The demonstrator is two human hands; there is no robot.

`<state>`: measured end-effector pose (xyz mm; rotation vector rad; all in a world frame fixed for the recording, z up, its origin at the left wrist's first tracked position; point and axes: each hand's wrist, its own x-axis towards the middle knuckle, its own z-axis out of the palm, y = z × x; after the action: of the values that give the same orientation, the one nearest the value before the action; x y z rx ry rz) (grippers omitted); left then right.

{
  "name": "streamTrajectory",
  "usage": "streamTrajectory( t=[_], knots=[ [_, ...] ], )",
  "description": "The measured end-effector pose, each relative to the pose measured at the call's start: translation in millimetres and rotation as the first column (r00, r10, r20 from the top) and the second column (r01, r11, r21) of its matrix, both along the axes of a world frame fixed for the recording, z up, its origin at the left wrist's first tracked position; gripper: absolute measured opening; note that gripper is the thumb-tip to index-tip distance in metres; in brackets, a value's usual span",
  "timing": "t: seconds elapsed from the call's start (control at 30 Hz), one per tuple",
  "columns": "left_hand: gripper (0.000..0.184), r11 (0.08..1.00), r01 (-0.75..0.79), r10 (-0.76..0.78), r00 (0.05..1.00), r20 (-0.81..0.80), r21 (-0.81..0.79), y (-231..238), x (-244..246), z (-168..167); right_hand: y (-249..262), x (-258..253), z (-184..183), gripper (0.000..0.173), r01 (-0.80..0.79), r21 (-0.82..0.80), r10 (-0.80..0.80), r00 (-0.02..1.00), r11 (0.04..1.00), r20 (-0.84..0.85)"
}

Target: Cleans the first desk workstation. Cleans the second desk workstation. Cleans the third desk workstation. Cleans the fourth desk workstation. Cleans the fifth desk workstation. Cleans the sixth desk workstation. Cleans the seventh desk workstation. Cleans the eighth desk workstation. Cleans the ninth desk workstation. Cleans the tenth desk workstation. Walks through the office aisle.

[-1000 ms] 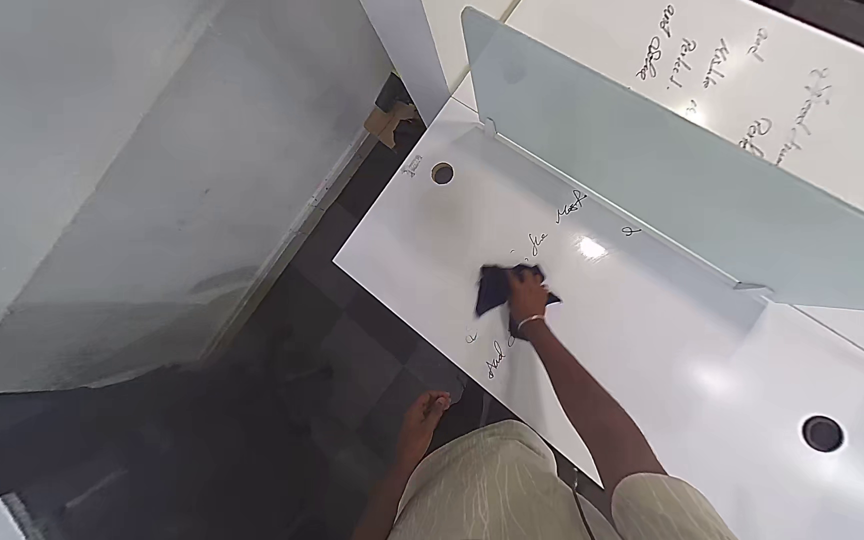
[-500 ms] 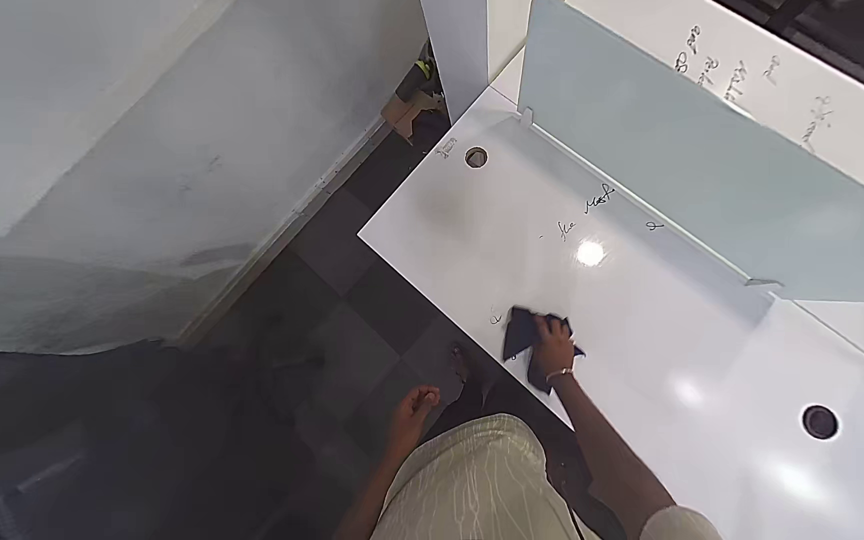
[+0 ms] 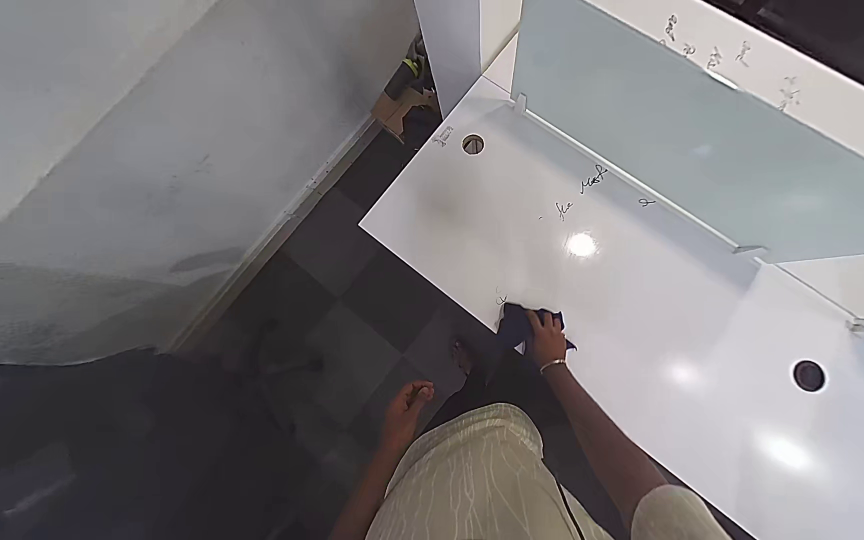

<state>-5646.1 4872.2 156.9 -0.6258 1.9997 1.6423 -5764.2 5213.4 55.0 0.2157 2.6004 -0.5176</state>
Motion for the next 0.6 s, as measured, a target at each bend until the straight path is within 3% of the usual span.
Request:
streamTrajectory(
  t=[0.17, 0.23, 0.3, 0.43, 0.5, 0.6],
  knots=[
    [0.025, 1.0, -0.018, 0.018, 1.0, 0.007, 0.0, -4.3, 14.7, -7.0, -15.0, -112.1, 4.2, 0.052, 0.372, 0.047, -0.368, 0.927, 0.927, -0.073],
    [0.025, 1.0, -0.005, 0.005, 1.0, 0.012, -0.001, -2.8, 17.2, -6.2, -38.1, -137.9, 8.2, 0.053, 0.439, 0.001, -0.438, 0.896, 0.898, -0.066],
    [0.025, 1.0, 0.007, -0.007, 1.0, 0.015, -0.007, -1.5, 16.9, -3.4, -67.9, -133.7, 10.2, 0.052, 0.32, -0.05, -0.322, 0.945, 0.946, -0.05],
    [0.025, 1.0, -0.009, 0.008, 1.0, -0.01, -0.009, -1.6, 16.9, -2.2, -95.4, -80.8, 11.6, 0.051, -0.081, -0.068, 0.081, 0.997, 0.994, -0.005],
    [0.026, 1.0, -0.031, 0.031, 0.999, -0.022, -0.005, -2.2, 16.0, -4.0, -71.1, -70.2, 11.7, 0.049, -0.081, -0.073, 0.08, 0.997, 0.994, -0.015],
    [0.028, 0.999, -0.051, 0.051, 0.998, -0.027, 0.004, 3.8, 17.3, -8.4, -6.0, -75.7, 11.4, 0.049, 0.146, -0.022, -0.147, 0.988, 0.989, -0.042]
  ],
)
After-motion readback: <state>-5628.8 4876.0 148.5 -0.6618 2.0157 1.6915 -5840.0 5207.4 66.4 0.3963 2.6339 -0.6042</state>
